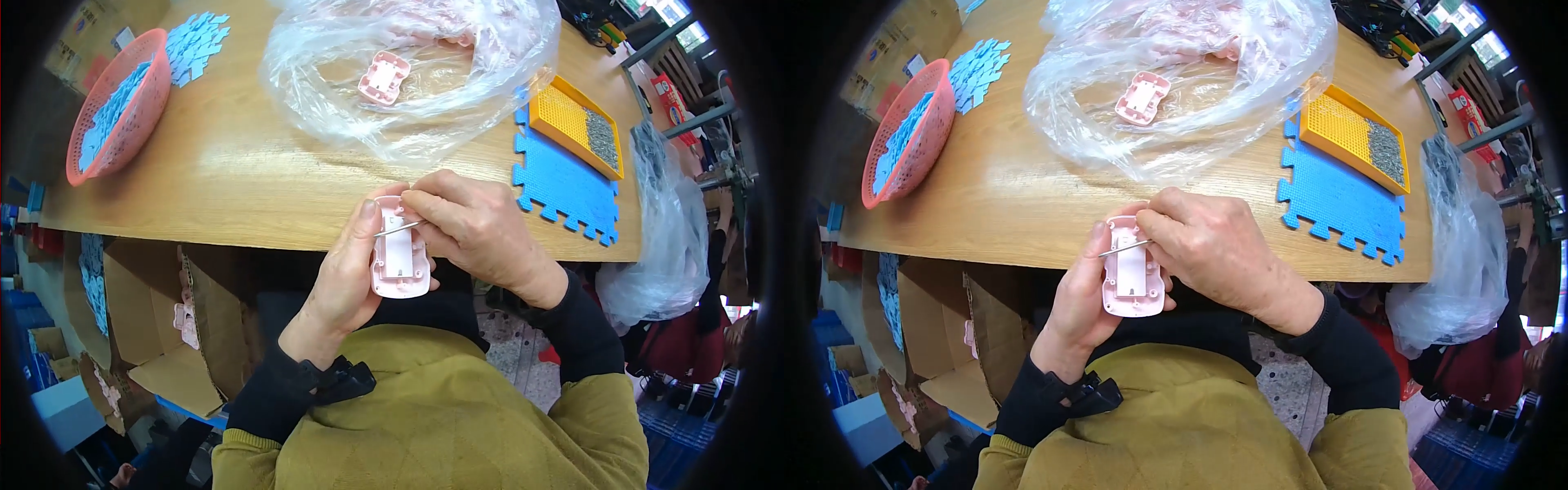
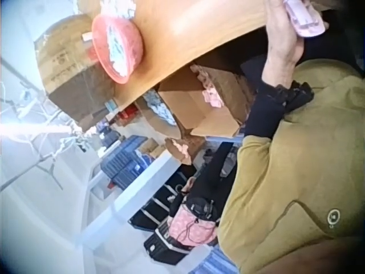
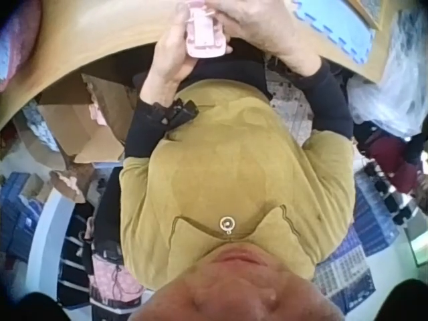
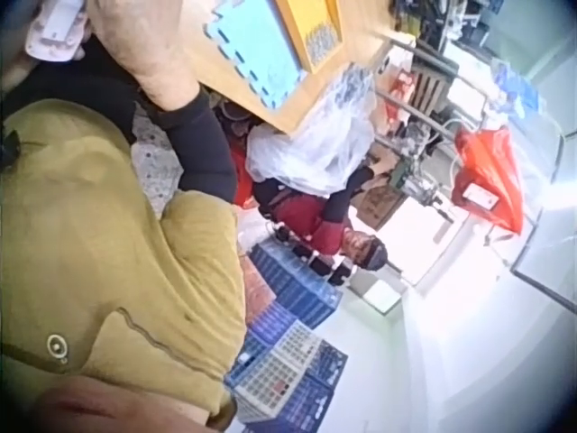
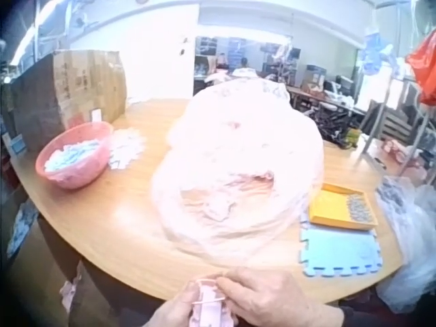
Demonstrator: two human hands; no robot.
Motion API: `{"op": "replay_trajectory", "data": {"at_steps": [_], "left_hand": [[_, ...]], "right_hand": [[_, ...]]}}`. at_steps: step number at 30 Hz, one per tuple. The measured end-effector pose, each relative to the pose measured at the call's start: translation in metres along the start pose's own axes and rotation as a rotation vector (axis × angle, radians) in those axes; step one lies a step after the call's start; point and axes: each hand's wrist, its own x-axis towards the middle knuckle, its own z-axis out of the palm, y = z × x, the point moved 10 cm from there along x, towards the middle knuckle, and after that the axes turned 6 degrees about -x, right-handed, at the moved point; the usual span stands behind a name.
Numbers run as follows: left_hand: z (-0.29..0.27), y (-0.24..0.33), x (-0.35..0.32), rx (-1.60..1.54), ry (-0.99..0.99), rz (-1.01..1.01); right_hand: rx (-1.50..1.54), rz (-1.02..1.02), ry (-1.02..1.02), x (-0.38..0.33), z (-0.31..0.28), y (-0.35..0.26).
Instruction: The recorder is assembling small pink plastic toy parts using a metal tool.
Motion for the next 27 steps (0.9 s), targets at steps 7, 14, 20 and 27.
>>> {"op": "replay_trajectory", "data": {"at_steps": [7,14,20,27], "left_hand": [[-0.009,0.004,-0.005,-0.018,0.008,0.034],[-0.006,0.015,-0.007,-0.003,0.014,0.066],[-0.008,0.018,-0.011,-0.005,0.009,0.070],[-0.015,0.017,-0.011,-0.029,0.030,0.073]], "right_hand": [[0.223,0.044,0.040,0.006,0.008,0.010],[0.306,0.088,0.005,0.015,0.009,-0.001],[0.198,0.038,0.014,0.017,0.016,-0.013],[0.195,0.032,-0.027,0.023,0.026,-0.009]]}}
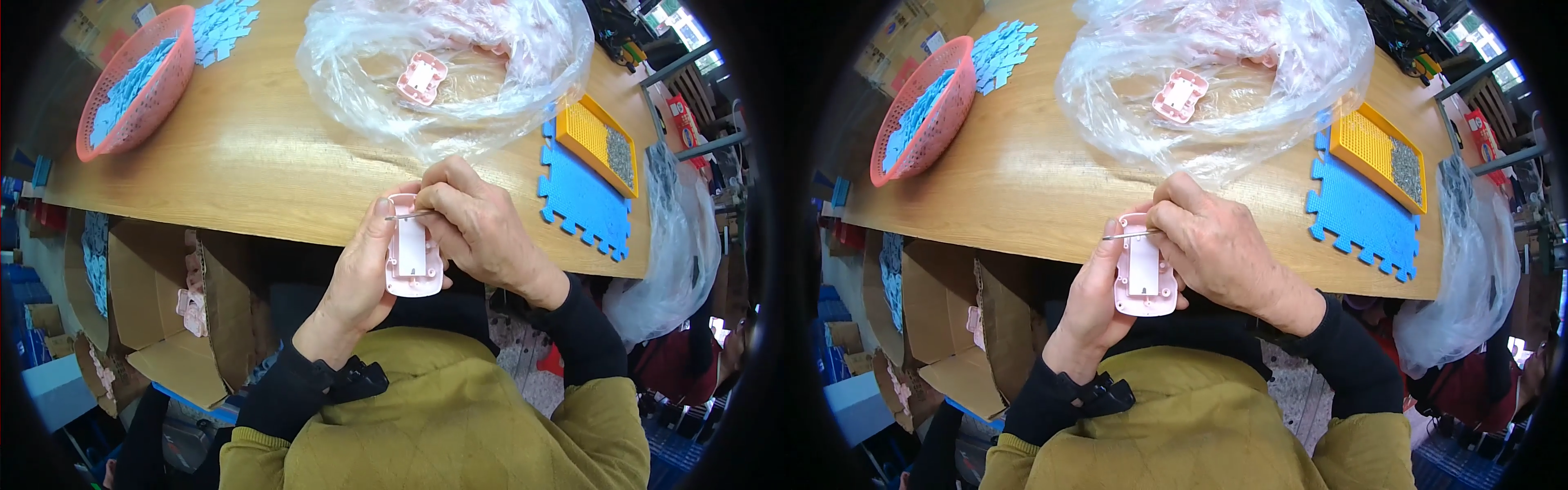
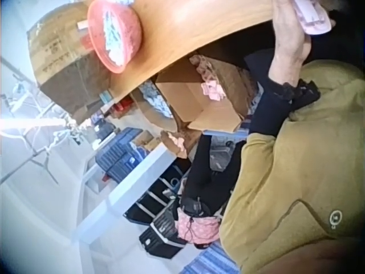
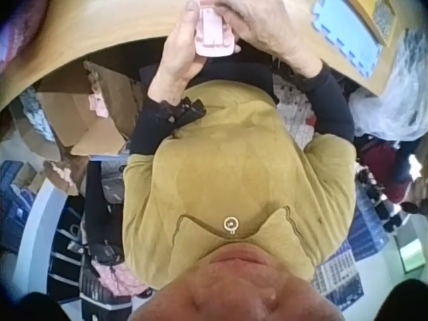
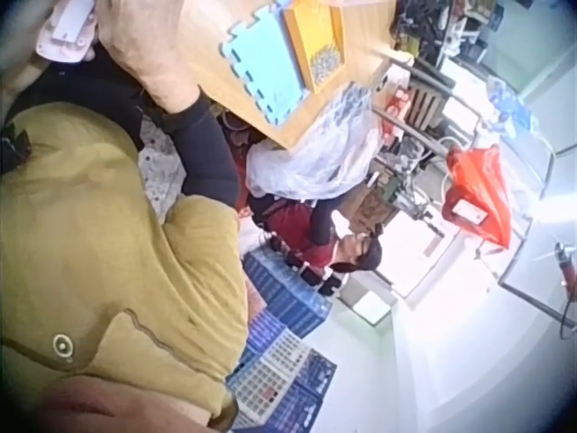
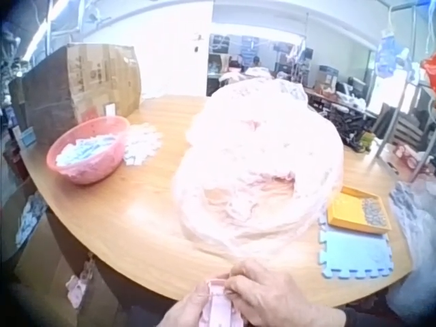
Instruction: The recorder is assembling small pink plastic toy parts using a metal tool.
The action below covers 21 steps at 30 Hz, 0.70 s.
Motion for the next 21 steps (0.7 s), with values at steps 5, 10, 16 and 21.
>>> {"op": "replay_trajectory", "data": {"at_steps": [5,10,16,21], "left_hand": [[-0.006,-0.004,0.002,0.022,0.010,-0.012],[-0.006,-0.003,0.003,0.023,-0.009,-0.016],[-0.011,0.004,0.006,0.009,0.051,0.007],[-0.011,0.004,0.006,0.083,0.045,-0.003]], "right_hand": [[-0.021,0.046,-0.075,-0.001,0.011,0.008],[0.022,0.067,-0.080,-0.001,0.013,0.013],[0.110,0.024,0.020,0.008,0.003,0.005],[0.039,-0.040,0.000,0.012,0.004,0.001]]}}
